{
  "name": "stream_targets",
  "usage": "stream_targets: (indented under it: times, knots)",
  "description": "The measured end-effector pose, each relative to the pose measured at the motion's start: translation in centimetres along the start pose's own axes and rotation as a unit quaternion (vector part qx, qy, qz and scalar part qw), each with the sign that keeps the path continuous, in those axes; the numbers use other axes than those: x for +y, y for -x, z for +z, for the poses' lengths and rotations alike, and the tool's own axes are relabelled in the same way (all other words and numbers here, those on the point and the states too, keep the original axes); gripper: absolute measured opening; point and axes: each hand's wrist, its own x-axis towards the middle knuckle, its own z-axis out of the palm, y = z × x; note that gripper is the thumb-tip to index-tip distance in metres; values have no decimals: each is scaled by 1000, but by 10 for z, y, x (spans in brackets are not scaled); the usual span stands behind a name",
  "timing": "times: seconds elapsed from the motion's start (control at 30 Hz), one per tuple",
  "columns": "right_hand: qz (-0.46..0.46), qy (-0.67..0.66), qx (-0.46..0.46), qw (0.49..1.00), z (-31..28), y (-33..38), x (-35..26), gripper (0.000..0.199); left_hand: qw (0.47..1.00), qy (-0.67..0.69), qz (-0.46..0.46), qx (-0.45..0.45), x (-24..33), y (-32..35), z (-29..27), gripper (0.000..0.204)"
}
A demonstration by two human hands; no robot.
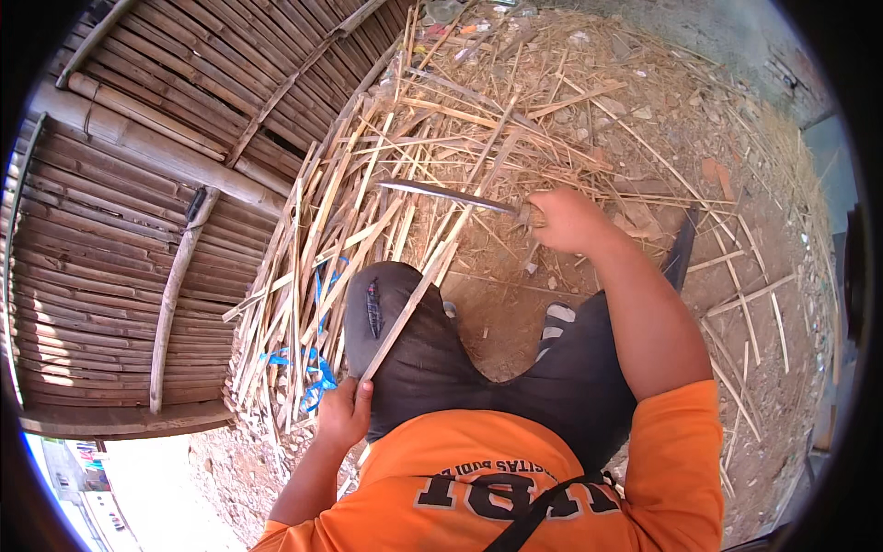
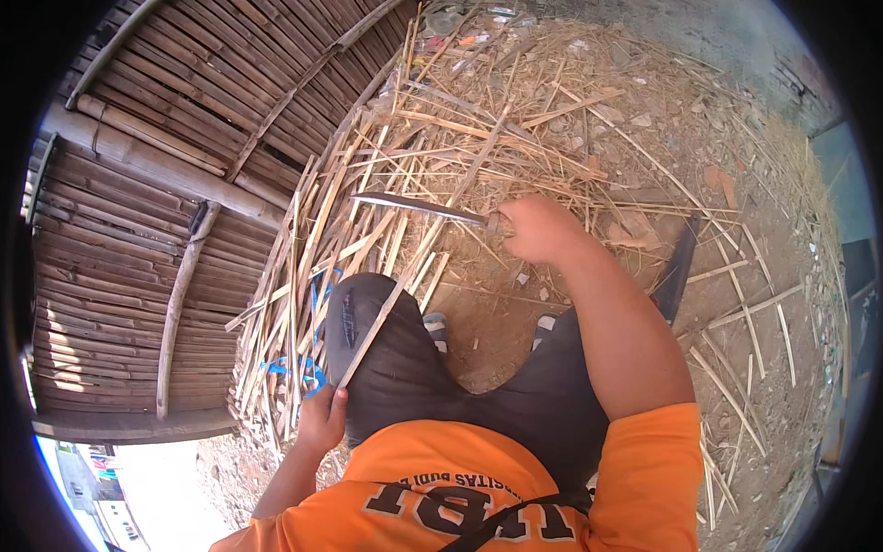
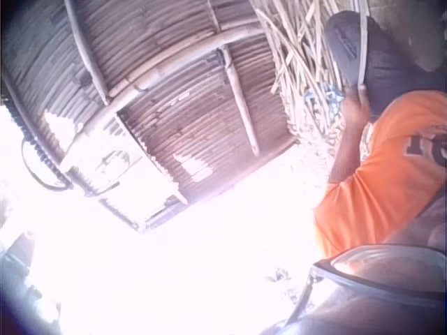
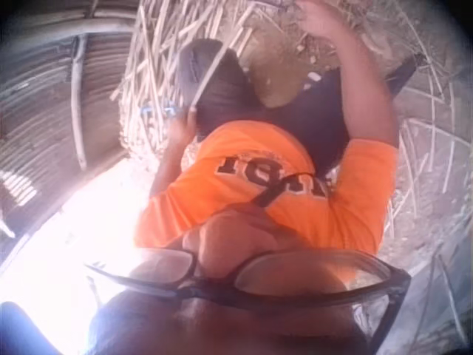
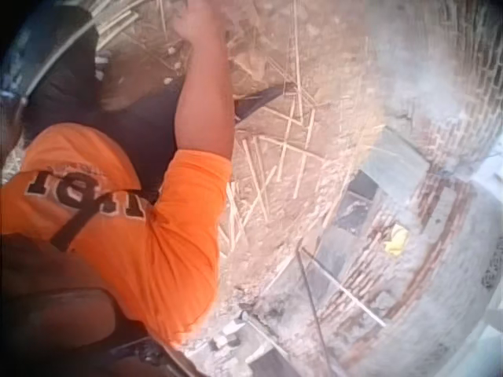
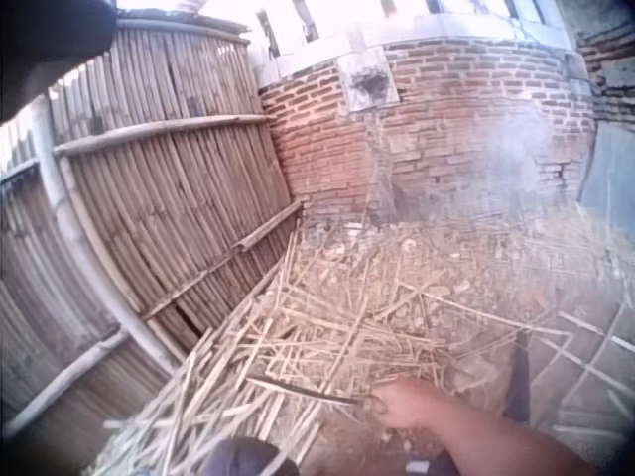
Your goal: The person splits bamboo strips by placing a machete on the edge and striking it with a hammer, then uses the machete to shave and smooth the edges of the split pieces.
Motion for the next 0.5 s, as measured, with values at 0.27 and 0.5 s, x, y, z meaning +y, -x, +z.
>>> stream_targets:
  times: [0.27,0.5]
  knots:
    - [-84,45,-95,991,37,3,-35,30,997,38,40,-45,-17,-17,7,40]
    - [-59,-21,-71,996,54,-6,-24,29,998,41,38,-34,-22,-25,8,41]
